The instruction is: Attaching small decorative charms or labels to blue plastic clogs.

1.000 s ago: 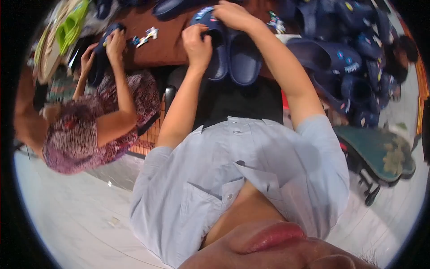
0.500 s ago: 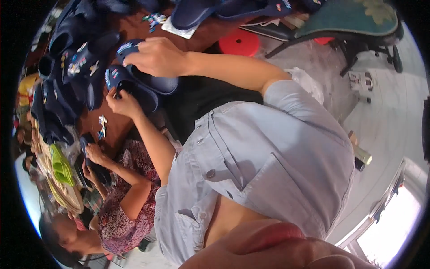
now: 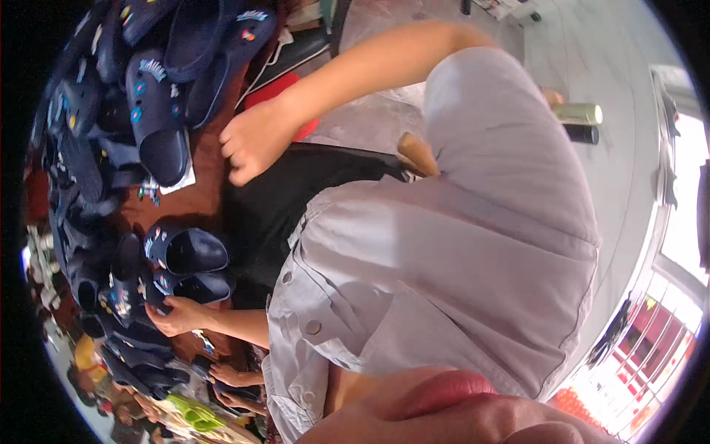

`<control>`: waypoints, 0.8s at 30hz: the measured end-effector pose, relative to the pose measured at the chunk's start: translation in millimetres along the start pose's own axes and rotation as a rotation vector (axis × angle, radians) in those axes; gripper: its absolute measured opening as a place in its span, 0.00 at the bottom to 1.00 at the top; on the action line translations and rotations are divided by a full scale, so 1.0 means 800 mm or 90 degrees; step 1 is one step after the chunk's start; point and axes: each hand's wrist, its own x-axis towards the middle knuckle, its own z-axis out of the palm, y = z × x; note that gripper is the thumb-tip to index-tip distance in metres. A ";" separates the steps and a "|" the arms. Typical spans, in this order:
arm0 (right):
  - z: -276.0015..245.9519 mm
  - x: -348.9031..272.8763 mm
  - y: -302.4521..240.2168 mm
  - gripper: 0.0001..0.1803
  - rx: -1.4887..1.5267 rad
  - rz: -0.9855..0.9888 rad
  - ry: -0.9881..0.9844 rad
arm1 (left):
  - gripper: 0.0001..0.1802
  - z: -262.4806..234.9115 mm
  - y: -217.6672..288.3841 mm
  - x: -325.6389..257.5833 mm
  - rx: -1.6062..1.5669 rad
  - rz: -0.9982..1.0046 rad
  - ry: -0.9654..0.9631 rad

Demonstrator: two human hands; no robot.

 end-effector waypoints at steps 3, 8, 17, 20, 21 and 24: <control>-0.066 -0.084 -0.012 0.09 0.007 0.126 -0.125 | 0.08 -0.014 0.111 0.044 -0.204 -0.110 -0.052; -0.206 -0.259 -0.081 0.23 -0.252 0.554 -0.132 | 0.11 0.014 0.294 0.054 -0.521 0.043 -0.262; -0.461 -0.619 -0.323 0.33 -0.997 1.503 -0.458 | 0.23 0.119 0.400 -0.127 -0.388 0.419 -0.875; -0.481 -0.663 -0.382 0.43 -0.978 1.746 -0.346 | 0.29 0.142 0.408 -0.132 -0.305 0.511 -1.075; -0.470 -0.660 -0.382 0.43 -0.971 1.741 -0.329 | 0.29 0.148 0.403 -0.132 -0.300 0.499 -1.068; -0.460 -0.645 -0.387 0.48 -0.918 1.839 -0.242 | 0.31 0.152 0.386 -0.140 -0.282 0.513 -1.046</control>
